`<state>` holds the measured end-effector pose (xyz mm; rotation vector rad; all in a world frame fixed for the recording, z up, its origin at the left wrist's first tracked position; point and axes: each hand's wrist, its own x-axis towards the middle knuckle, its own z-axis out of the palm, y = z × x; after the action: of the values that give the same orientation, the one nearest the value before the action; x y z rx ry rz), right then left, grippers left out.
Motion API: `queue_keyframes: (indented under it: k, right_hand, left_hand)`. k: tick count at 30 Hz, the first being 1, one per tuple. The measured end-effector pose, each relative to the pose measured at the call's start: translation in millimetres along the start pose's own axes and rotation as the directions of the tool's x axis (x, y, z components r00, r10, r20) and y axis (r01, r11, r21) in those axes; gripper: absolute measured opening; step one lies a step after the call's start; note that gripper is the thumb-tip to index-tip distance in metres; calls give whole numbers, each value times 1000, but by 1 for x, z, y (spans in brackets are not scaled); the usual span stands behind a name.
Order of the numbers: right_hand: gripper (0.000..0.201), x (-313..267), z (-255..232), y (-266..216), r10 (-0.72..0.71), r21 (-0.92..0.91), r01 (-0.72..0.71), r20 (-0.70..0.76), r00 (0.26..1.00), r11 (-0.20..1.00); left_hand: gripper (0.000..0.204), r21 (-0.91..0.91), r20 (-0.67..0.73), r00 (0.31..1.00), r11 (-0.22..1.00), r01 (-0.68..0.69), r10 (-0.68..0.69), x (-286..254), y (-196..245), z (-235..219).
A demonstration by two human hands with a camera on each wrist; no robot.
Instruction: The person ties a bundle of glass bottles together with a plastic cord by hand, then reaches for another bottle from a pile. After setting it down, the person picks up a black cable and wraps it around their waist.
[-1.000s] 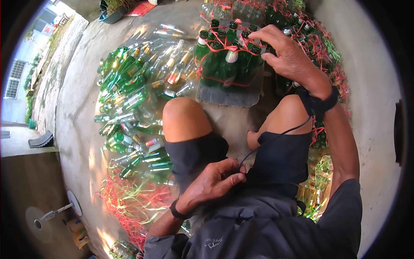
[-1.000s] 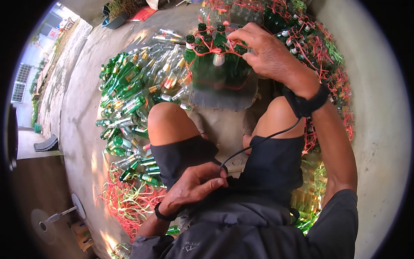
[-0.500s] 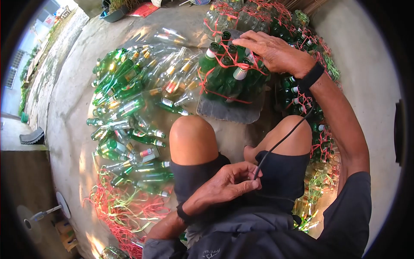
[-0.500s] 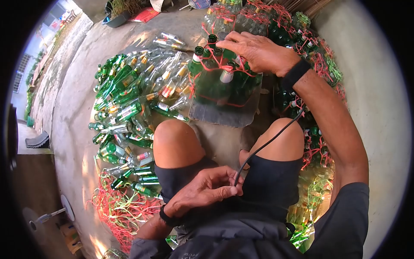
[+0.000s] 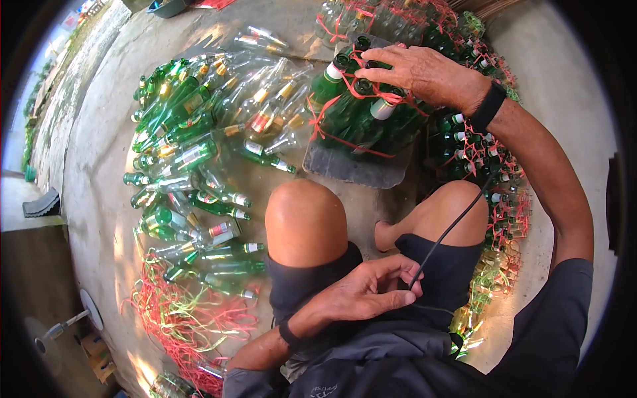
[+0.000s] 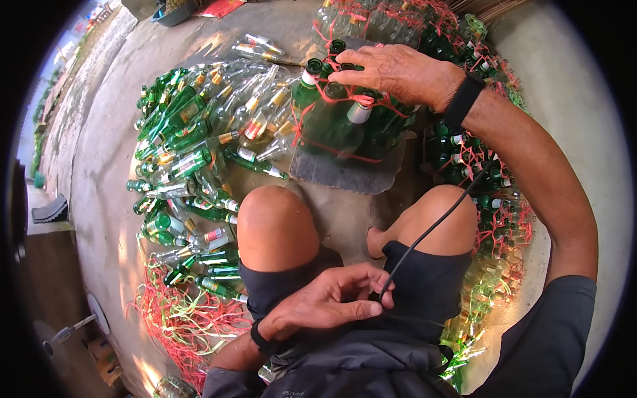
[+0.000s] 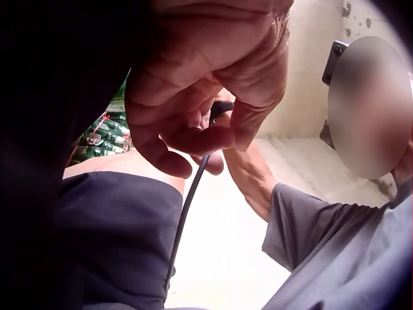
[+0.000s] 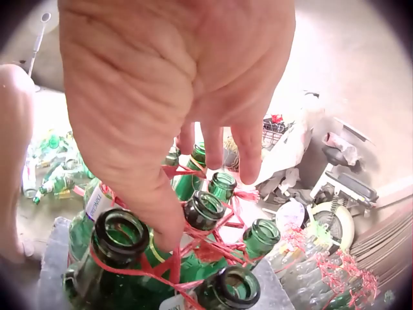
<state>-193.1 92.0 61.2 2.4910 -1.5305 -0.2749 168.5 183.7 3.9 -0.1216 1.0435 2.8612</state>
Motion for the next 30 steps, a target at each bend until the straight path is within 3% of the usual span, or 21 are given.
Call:
queue_keyframes:
  k: [5,8,11,14,20,22,30]
  right_hand:
    - [92,11,2,-5,21,30,-21,1,1000,999]
    - [95,16,4,-5,56,7,-56,92,994,998]
    - [84,16,7,-4,-5,-41,5,-3,1000,999]
    - [82,16,8,-7,20,-74,-20,12,1000,997]
    - [81,14,12,-19,50,-264,-77,-107,993,962]
    - [85,14,7,-30,258,-262,-241,36,965,935]
    - [92,10,3,-24,254,-85,-245,130,958,966]
  left_hand:
    - [23,-18,-5,1000,999,29,-30,0,4,1]
    - [20,-48,-8,1000,998,28,-29,-1,3,1]
    - [19,-18,-19,999,999,39,-39,-1,6,2]
    - [20,-23,-14,999,999,39,-39,-1,6,3]
    - [21,-20,-4,999,999,39,-39,2,1,0]
    - [22,-26,4,999,999,41,-41,2,0,0]
    - [23,25,6,1000,1000,17,-17,-1,-4,-2]
